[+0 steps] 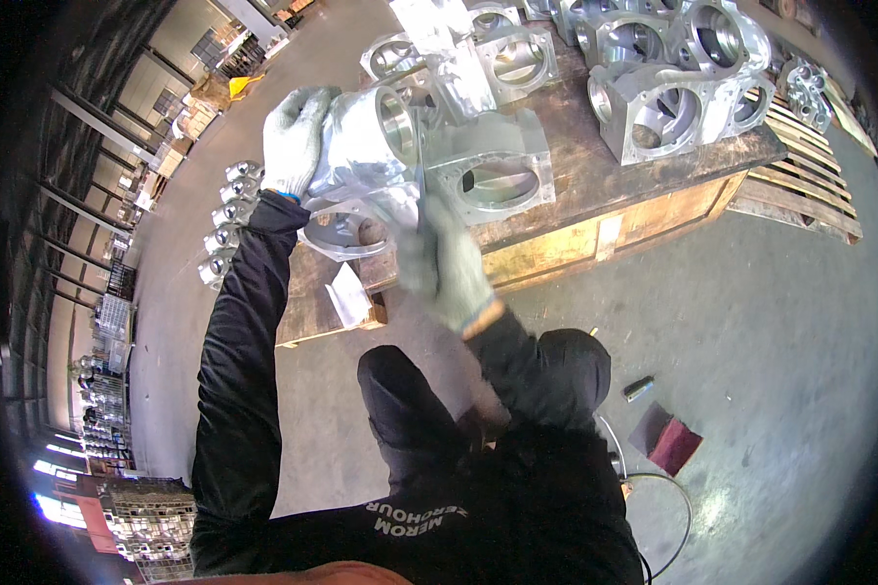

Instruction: The person uses a hammer and a sanding block to deburr and smooth the edges of metal castings on a wooden pallet. They repeatedly tap the casting with the hammer and rub the edges with the sanding block, then place the finished casting aside.

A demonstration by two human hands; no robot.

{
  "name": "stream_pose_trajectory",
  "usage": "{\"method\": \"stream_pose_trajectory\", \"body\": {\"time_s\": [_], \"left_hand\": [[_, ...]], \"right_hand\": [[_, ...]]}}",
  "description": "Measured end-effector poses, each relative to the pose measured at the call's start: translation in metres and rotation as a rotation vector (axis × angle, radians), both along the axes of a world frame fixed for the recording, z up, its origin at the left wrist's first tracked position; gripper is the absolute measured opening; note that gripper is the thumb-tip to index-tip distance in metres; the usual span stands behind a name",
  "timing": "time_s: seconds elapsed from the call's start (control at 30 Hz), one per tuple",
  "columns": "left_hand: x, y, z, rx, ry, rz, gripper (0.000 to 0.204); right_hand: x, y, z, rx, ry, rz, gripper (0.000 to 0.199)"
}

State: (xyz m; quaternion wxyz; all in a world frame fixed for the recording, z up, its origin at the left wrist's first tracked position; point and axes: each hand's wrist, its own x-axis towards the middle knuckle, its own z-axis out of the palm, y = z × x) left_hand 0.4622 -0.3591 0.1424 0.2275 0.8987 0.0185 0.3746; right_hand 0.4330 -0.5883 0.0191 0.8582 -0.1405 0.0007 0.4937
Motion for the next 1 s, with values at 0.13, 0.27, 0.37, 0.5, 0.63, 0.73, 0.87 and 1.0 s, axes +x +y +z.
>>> {"method": "stream_pose_trajectory", "body": {"time_s": [0.13, 0.27, 0.37, 0.5, 0.63, 0.73, 0.87, 1.0], "left_hand": [[0.000, -0.001, 0.003, 0.079, -0.006, 0.022, 0.025], [0.001, -0.005, 0.005, -0.096, -0.037, -0.058, 0.024], [-0.001, -0.009, 0.005, -0.184, 0.010, -0.039, 0.025], [-0.006, -0.011, 0.005, -0.198, 0.017, -0.054, 0.025], [0.001, -0.008, 0.005, -0.175, -0.026, -0.014, 0.032], [0.002, -0.006, 0.003, -0.166, -0.046, 0.024, 0.030], [-0.002, -0.006, 0.003, -0.115, -0.015, -0.052, 0.025], [-0.002, -0.008, 0.003, -0.180, -0.013, -0.067, 0.025]], "right_hand": [[0.007, 0.005, -0.009, -0.063, -0.122, -0.125, 0.031], [0.010, 0.007, -0.013, -0.569, -1.098, -0.512, 0.033], [-0.012, 0.004, -0.017, -0.642, -1.017, -0.561, 0.046], [0.002, 0.011, -0.012, -0.669, -0.980, -0.432, 0.051], [-0.006, 0.013, -0.029, -0.647, -1.108, -0.577, 0.053], [-0.003, 0.016, -0.043, -0.657, -1.107, -0.562, 0.056], [0.001, 0.016, -0.040, -0.443, -0.668, -0.292, 0.055], [-0.008, 0.015, -0.041, -0.607, -0.935, -0.570, 0.049]]}}
